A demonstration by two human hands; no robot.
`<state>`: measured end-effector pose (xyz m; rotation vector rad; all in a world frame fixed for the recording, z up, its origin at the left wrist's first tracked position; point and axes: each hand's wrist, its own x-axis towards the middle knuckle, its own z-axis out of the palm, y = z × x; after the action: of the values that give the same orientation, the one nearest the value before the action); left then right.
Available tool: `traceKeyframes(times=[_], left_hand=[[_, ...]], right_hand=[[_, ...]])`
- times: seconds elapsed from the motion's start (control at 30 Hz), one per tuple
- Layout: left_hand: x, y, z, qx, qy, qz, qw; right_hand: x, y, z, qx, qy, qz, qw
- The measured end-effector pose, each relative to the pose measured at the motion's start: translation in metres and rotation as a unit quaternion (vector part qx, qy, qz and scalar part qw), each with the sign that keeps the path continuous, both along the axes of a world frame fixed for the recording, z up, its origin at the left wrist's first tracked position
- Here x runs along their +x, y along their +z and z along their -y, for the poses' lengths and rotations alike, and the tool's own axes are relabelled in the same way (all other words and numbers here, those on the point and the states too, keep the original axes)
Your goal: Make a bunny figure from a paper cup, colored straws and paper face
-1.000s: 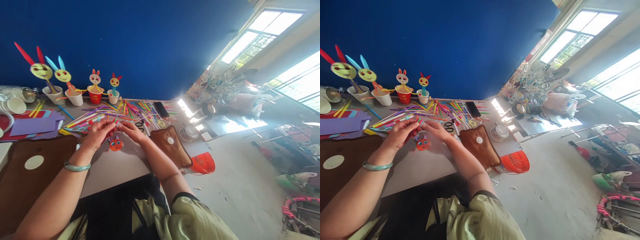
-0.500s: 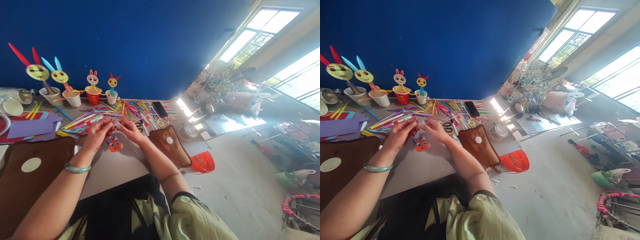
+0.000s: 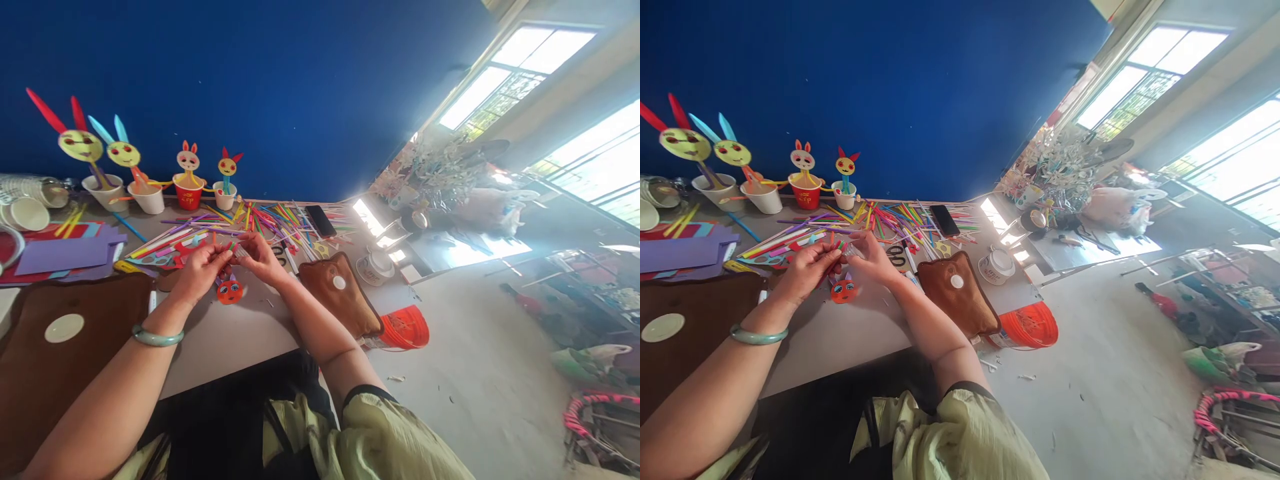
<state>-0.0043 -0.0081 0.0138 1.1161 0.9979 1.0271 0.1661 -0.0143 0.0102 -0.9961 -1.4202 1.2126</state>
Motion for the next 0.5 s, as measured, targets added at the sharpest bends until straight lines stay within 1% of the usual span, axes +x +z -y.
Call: traceKeyframes(times=[0.07,0.23,0.33,0.5], left_hand=[[0.0002,-0.0003,0.0002,-0.004,-0.003,0.002,1.000],[0.0010,-0.0034,0.0001,-0.010,-0.019,0.024,0.999],[0.0017,-0.0062,-0.0001,-0.019,-0.032,0.043,0.998],[0.0013,-0.0088,0.0003,-0.026,-0.042,0.049,0.998]], right_hand=[[-0.0005,0.0018,0.0008,-0.003,0.015,0.004,1.000],[-0.0003,0.0045,0.0018,-0.030,0.010,0.010,0.999],[0.0005,0.0069,0.0025,-0.022,0.003,0.014,1.000],[0.0006,0.0089,0.0029,-0.003,-0.001,-0.002,1.000]])
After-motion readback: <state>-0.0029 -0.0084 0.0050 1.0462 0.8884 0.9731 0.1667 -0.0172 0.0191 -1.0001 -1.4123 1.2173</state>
